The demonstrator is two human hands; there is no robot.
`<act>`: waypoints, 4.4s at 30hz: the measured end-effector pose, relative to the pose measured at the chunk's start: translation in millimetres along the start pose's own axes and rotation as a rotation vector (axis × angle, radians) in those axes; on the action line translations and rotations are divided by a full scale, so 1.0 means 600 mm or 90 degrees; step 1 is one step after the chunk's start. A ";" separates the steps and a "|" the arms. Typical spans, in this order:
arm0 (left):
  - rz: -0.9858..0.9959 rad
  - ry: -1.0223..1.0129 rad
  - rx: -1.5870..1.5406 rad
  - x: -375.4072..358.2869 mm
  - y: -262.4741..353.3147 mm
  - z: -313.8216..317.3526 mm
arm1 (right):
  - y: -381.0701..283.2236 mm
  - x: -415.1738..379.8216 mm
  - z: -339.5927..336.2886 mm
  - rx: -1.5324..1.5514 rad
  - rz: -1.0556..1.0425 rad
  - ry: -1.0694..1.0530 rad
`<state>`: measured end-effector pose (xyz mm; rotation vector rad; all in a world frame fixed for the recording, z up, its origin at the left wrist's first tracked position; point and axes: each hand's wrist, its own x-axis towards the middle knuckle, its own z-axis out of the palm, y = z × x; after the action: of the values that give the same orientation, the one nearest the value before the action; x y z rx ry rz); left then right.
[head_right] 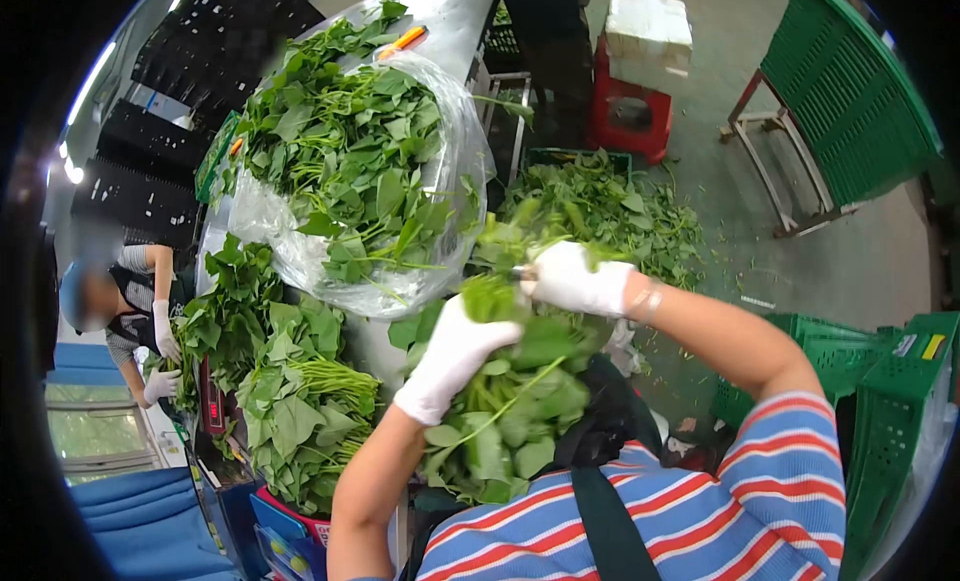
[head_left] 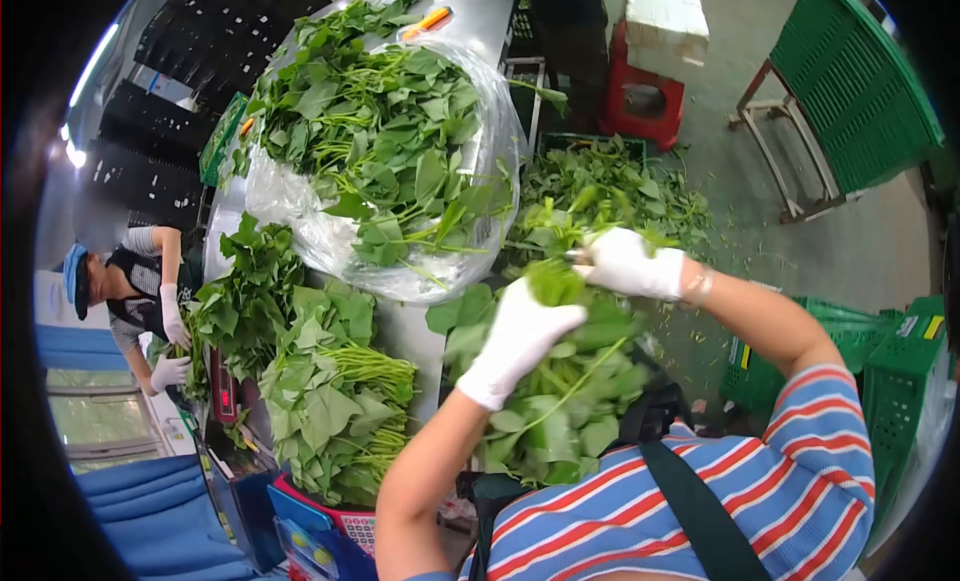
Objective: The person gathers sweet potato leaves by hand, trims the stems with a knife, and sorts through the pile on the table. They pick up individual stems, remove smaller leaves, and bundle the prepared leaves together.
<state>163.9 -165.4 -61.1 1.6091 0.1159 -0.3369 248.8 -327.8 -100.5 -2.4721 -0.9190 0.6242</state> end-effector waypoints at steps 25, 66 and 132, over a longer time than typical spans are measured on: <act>0.551 0.752 0.070 -0.459 0.179 -0.415 | 0.073 -0.055 0.050 0.487 0.142 0.096; 0.031 0.085 1.523 -0.517 0.159 -0.380 | 0.124 -0.008 0.221 0.368 0.108 0.041; 0.669 1.225 0.284 -0.886 -0.169 -0.059 | -0.526 -0.023 0.194 -0.010 -0.753 -0.536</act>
<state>-364.1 -53.8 -5.5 1.6076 0.6134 2.1527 20.1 -92.9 -23.2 -1.1571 -2.3407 1.1314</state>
